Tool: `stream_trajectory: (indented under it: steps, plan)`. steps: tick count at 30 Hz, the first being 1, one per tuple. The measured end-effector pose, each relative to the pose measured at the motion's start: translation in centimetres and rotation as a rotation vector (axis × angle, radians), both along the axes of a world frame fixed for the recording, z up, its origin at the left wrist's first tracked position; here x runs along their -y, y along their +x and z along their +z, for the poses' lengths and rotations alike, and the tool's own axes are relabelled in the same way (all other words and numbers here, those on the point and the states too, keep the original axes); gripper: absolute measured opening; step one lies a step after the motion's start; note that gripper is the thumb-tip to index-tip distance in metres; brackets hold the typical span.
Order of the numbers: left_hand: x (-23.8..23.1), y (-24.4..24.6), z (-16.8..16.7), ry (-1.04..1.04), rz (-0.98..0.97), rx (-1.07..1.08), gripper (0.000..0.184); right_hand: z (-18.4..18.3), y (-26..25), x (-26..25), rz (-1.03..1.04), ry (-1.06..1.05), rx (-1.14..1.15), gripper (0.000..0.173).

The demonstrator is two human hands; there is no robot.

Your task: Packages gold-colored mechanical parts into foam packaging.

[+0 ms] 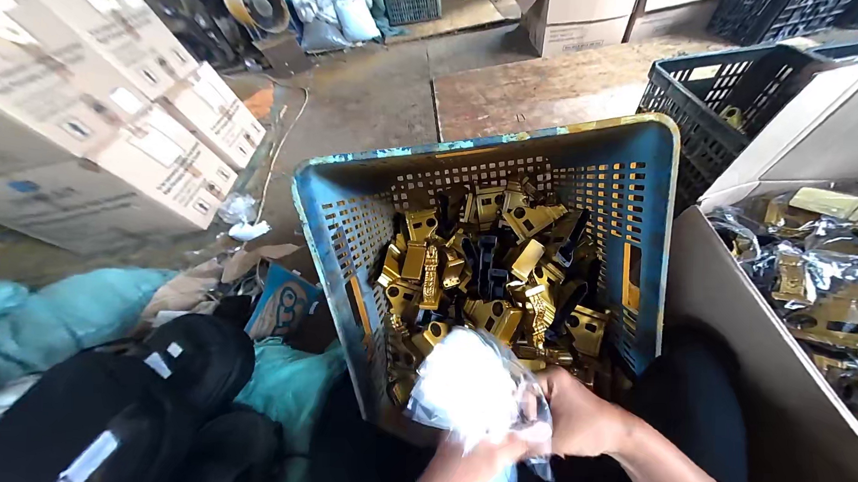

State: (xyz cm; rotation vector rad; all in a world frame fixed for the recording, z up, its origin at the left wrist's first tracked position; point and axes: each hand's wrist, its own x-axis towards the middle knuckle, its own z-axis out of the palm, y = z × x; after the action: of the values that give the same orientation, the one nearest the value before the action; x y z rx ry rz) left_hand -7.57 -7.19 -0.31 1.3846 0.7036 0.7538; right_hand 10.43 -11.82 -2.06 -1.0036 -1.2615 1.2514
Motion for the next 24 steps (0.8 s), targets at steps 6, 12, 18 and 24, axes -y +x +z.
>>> stream_trajectory:
  steps: [6, 12, 18, 24]
  plan:
    - [-1.2, -3.7, -1.6, 0.158, 0.399, -0.138, 0.034, 2.8, 3.9, -3.1, -0.221, 0.059, 0.491, 0.023]
    - [-2.9, -3.1, -0.8, 0.124, 0.639, 0.058, 0.024, 1.6, 2.1, -10.3, 0.271, -0.180, 1.588, 0.053]
    - [-3.5, -4.2, -1.5, 0.278, 0.736, -0.046, 0.040, 2.0, 2.2, -7.9, 0.095, 0.053, 1.376, 0.037]
    - [-4.4, -2.7, -1.7, 0.287, 0.688, -0.081, 0.053, 3.2, 5.5, -3.2, -0.420, 0.003, -0.024, 0.057]
